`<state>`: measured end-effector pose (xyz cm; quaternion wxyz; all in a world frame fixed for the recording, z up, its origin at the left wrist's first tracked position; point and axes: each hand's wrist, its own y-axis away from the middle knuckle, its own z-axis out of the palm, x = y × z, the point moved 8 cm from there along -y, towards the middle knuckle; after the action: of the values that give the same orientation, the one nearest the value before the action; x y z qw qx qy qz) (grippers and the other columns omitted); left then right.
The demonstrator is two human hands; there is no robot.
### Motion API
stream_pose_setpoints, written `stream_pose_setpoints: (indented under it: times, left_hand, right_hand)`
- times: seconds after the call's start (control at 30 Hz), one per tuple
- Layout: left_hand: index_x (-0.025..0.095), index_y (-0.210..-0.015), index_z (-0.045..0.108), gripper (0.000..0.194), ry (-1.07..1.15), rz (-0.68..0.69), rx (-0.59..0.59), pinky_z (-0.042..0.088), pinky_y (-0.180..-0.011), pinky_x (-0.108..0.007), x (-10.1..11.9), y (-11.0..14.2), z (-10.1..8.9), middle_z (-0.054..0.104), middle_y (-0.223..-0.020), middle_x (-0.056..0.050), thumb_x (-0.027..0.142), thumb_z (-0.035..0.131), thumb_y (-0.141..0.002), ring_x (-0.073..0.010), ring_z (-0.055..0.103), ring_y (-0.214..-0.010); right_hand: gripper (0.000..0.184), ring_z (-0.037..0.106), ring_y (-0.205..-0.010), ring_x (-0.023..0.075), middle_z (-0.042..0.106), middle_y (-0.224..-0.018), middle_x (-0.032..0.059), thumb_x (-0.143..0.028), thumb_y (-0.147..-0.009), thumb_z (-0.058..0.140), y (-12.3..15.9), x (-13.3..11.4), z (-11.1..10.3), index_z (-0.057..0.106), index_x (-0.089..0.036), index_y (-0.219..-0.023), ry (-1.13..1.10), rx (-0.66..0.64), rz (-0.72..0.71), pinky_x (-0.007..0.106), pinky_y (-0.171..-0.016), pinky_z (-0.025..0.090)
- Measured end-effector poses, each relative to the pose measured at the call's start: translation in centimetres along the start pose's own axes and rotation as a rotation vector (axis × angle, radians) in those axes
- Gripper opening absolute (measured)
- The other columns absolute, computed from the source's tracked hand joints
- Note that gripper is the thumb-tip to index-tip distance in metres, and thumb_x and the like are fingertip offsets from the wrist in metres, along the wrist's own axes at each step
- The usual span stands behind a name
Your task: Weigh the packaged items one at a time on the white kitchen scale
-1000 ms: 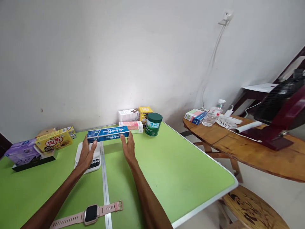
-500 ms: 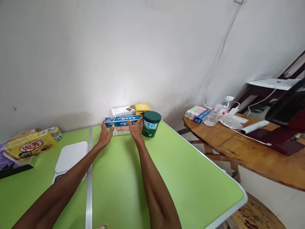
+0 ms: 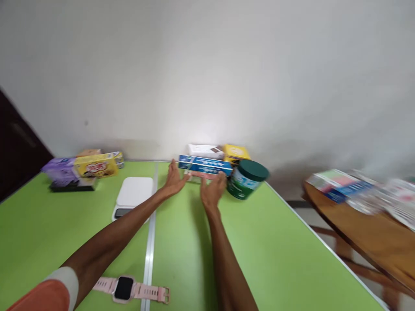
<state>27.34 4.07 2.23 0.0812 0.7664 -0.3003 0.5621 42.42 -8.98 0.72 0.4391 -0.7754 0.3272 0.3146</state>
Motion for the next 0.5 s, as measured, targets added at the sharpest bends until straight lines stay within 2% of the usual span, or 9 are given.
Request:
stream_pose_setpoints:
  times: [0.07, 0.13, 0.2, 0.27, 0.33, 0.4, 0.5]
  left_hand:
    - [0.011, -0.168, 0.011, 0.114, -0.003, 0.093, -0.007, 0.016, -0.134, -0.058, 0.8, 1.8, -2.2, 0.016, -0.175, -0.029, 0.062, 0.071, -0.085, -0.0417, 0.011, -0.165]
    - [0.013, -0.168, 0.013, 0.106, -0.02, 0.188, 0.042, 0.02, -0.134, -0.056, 1.4, 4.0, -5.8, 0.021, -0.173, -0.026, 0.061, 0.066, -0.091, -0.0388, 0.019, -0.164]
    - [0.015, -0.168, 0.015, 0.096, -0.068, 0.242, 0.166, 0.021, -0.134, -0.055, 1.5, 6.5, -10.7, 0.025, -0.172, -0.024, 0.058, 0.061, -0.096, -0.036, 0.025, -0.162]
    - [0.017, -0.167, 0.018, 0.089, -0.146, 0.254, 0.344, 0.019, -0.135, -0.053, 0.8, 9.0, -16.7, 0.028, -0.171, -0.022, 0.054, 0.059, -0.098, -0.0338, 0.025, -0.162]
    - [0.018, -0.166, 0.021, 0.085, -0.235, 0.243, 0.544, 0.015, -0.136, -0.052, -0.7, 11.2, -23.1, 0.028, -0.172, -0.02, 0.052, 0.06, -0.098, -0.0328, 0.022, -0.163]
    - [0.018, -0.165, 0.024, 0.087, -0.304, 0.23, 0.746, 0.013, -0.136, -0.052, -2.7, 13.2, -29.4, 0.028, -0.172, -0.021, 0.055, 0.063, -0.096, -0.0335, 0.021, -0.163]
    - [0.009, -0.164, 0.024, 0.094, -0.383, 0.101, 1.007, 0.013, -0.135, -0.053, -7.2, 16.0, -37.5, 0.025, -0.171, -0.027, 0.059, 0.062, -0.094, -0.0366, 0.02, -0.163]
  right_hand:
    - [0.102, 0.031, -0.152, 0.049, 0.038, -0.158, 0.0391, -0.071, -0.087, 0.047, 0.5, -0.3, -0.7, 0.039, 0.006, -0.152, 0.054, 0.015, -0.042, 0.071, -0.123, 0.02]
    - [0.094, 0.034, -0.15, 0.049, 0.044, -0.154, 0.0382, -0.068, -0.091, 0.048, 1.4, -1.8, -0.9, 0.042, 0.004, -0.151, 0.073, -0.005, -0.131, 0.073, -0.121, 0.023]
    - [0.084, 0.039, -0.147, 0.0469, 0.05, -0.149, 0.0352, -0.062, -0.094, 0.05, 2.8, -4.9, -0.5, 0.047, 0.001, -0.149, 0.049, -0.045, -0.241, 0.072, -0.12, 0.027]
    - [0.072, 0.046, -0.142, 0.043, 0.054, -0.146, 0.0301, -0.057, -0.097, 0.051, 5.1, -9.2, 0.6, 0.051, -0.006, -0.148, -0.019, -0.103, -0.339, 0.068, -0.118, 0.035]
    - [0.061, 0.055, -0.134, 0.0375, 0.058, -0.143, 0.0238, -0.053, -0.1, 0.053, 8.1, -14.0, 2.7, 0.054, -0.014, -0.146, -0.141, -0.206, -0.403, 0.063, -0.111, 0.046]
    - [0.054, 0.062, -0.126, 0.032, 0.062, -0.14, 0.0186, -0.053, -0.101, 0.055, 11.7, -18.6, 5.9, 0.058, -0.02, -0.143, -0.307, -0.371, -0.419, 0.057, -0.106, 0.053]
    - [0.057, 0.065, -0.127, 0.0309, 0.061, -0.149, 0.0169, -0.057, -0.099, 0.059, 17.9, -23.0, 12.6, 0.057, -0.024, -0.146, -0.502, -0.692, -0.278, 0.054, -0.108, 0.055]
